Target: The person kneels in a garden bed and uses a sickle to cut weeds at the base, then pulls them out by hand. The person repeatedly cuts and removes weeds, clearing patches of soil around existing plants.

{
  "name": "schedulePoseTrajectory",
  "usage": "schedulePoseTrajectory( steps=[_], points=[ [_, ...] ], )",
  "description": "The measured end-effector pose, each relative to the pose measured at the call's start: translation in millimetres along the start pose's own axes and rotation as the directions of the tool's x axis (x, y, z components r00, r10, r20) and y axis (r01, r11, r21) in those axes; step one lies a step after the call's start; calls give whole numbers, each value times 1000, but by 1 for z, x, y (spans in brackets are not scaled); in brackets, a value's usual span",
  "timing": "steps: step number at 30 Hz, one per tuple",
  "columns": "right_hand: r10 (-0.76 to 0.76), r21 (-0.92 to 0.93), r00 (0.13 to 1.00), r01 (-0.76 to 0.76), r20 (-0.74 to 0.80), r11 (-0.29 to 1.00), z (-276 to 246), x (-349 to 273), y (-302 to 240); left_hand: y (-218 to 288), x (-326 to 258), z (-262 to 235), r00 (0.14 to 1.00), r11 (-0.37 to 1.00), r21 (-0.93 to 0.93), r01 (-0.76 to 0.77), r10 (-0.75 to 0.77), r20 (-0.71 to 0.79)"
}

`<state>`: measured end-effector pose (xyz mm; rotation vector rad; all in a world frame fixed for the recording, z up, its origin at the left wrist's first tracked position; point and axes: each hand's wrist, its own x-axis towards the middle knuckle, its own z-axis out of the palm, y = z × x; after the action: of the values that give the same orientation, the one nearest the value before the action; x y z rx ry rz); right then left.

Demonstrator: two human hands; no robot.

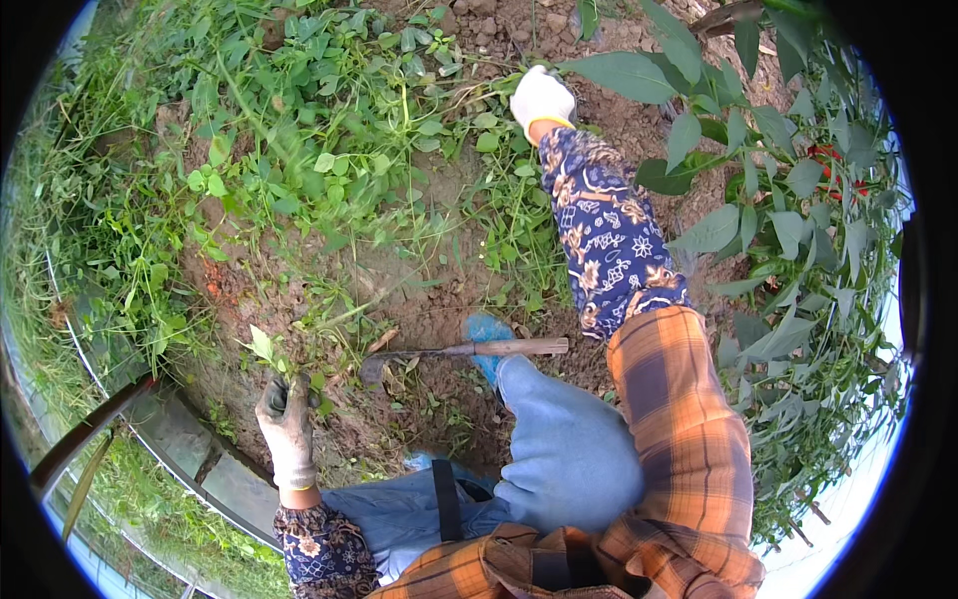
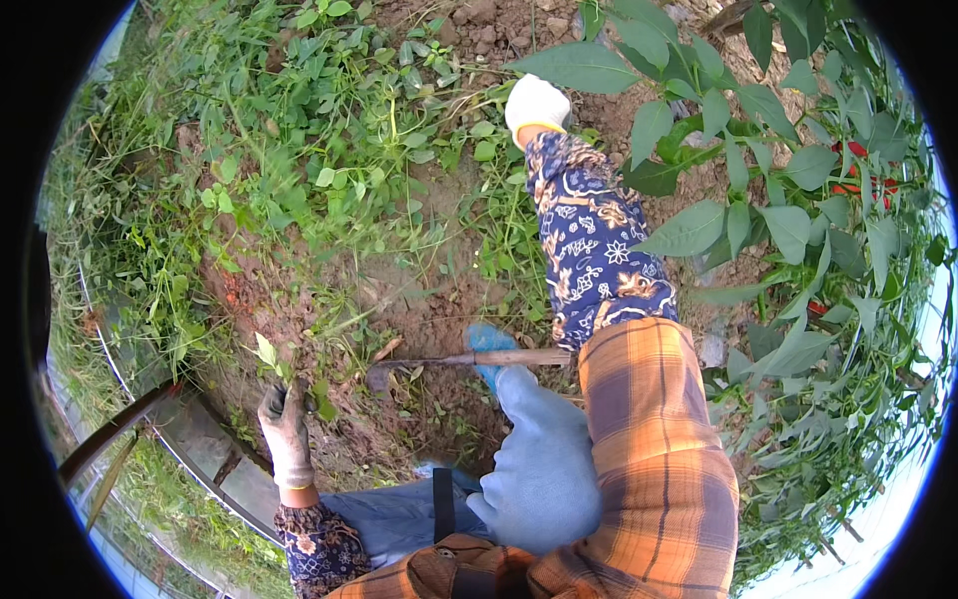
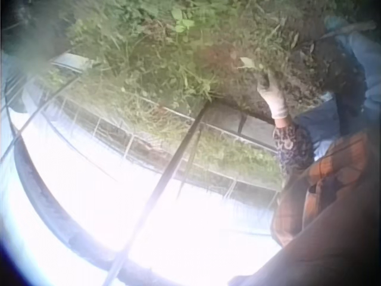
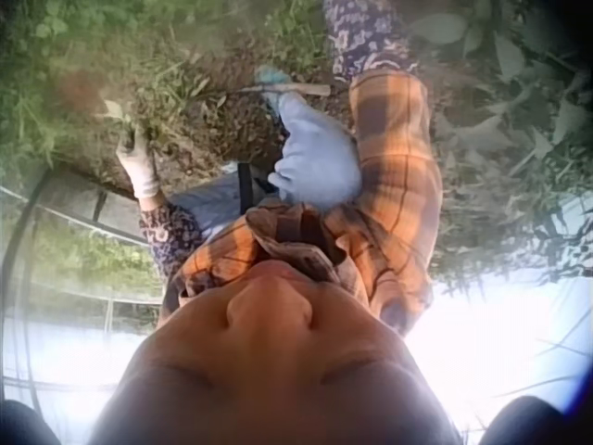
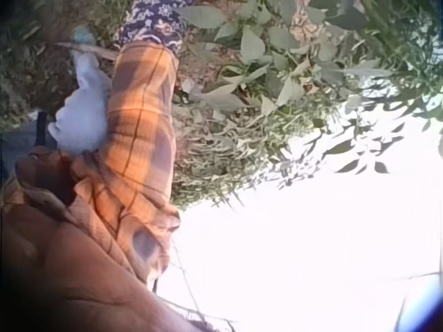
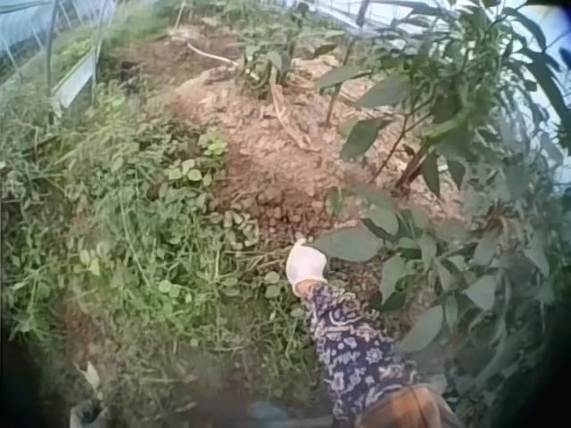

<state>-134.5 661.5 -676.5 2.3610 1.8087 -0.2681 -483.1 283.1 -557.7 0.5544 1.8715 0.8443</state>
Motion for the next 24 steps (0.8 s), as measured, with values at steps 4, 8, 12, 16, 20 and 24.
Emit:
schedulePoseTrajectory(
  steps=[4,8,12,16,20,24],
  points=[
    [-119,103,981,104,156,989,-4,-4,12,1,-1,6,1000,1000,5,-29,29,8],
    [-563,75,821,558,95,827,14,-144,-28,7,-1,2,1000,999,32,5,-5,17],
    [-627,12,727,651,281,759,36,-199,-46,0,4,4,999,1000,-6,-28,28,24],
    [-458,-342,873,488,169,803,23,-144,-48,-10,5,-4,997,999,15,-52,51,49],
    [-152,5,986,153,-72,988,64,-97,-20,7,-5,8,998,997,-74,-31,35,49],
    [10,99,998,-16,67,995,68,-82,-17,11,-8,2,998,997,-67,-35,39,54]
  ],
)
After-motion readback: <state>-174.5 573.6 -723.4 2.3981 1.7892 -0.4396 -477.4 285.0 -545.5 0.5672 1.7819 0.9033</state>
